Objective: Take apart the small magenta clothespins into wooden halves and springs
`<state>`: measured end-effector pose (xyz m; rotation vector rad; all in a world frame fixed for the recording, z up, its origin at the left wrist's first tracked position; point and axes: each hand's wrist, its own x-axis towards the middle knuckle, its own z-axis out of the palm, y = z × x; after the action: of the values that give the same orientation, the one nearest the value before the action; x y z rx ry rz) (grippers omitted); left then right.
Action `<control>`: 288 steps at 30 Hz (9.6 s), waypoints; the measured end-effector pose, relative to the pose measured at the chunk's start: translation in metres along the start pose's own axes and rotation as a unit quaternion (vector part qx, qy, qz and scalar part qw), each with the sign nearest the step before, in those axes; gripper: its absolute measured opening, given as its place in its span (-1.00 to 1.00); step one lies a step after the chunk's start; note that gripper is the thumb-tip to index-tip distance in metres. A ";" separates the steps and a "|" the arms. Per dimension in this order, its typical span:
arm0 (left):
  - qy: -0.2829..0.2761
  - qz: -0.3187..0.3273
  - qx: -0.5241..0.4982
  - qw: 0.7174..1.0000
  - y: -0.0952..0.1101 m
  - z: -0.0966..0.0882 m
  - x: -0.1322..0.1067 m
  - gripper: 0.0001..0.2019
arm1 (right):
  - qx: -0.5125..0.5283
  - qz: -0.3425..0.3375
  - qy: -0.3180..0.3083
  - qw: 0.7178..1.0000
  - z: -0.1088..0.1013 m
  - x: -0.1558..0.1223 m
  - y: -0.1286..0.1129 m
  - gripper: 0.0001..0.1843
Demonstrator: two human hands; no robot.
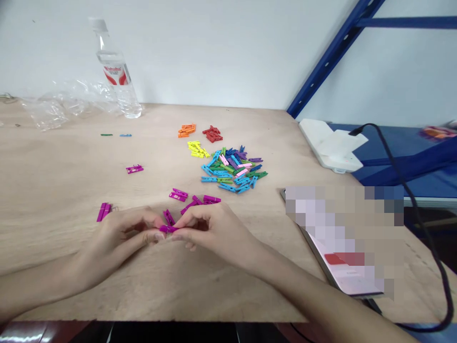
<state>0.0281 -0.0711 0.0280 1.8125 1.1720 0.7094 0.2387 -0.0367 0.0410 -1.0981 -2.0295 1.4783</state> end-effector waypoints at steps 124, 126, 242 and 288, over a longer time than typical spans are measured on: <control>0.123 0.161 0.142 0.969 0.056 0.005 -0.031 -0.46 | -0.325 -0.295 0.202 0.876 0.028 -0.063 -0.041 -0.64; 0.124 0.164 0.162 0.965 0.057 0.003 -0.026 -0.49 | -0.330 -0.295 0.206 0.873 0.027 -0.058 -0.037 -0.68; 0.052 -0.033 -0.061 0.996 -0.012 -0.023 0.003 -0.86 | -0.081 -0.117 0.154 0.978 0.051 0.019 0.000 -0.81; 0.026 0.054 0.138 0.989 -0.015 -0.034 0.003 -0.77 | -0.177 -0.148 0.170 0.958 0.035 0.021 -0.003 -0.84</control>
<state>-0.0048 -0.0536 0.0312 2.1117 1.2634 0.6870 0.2000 -0.0426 0.0283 -1.0351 -2.1335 0.7392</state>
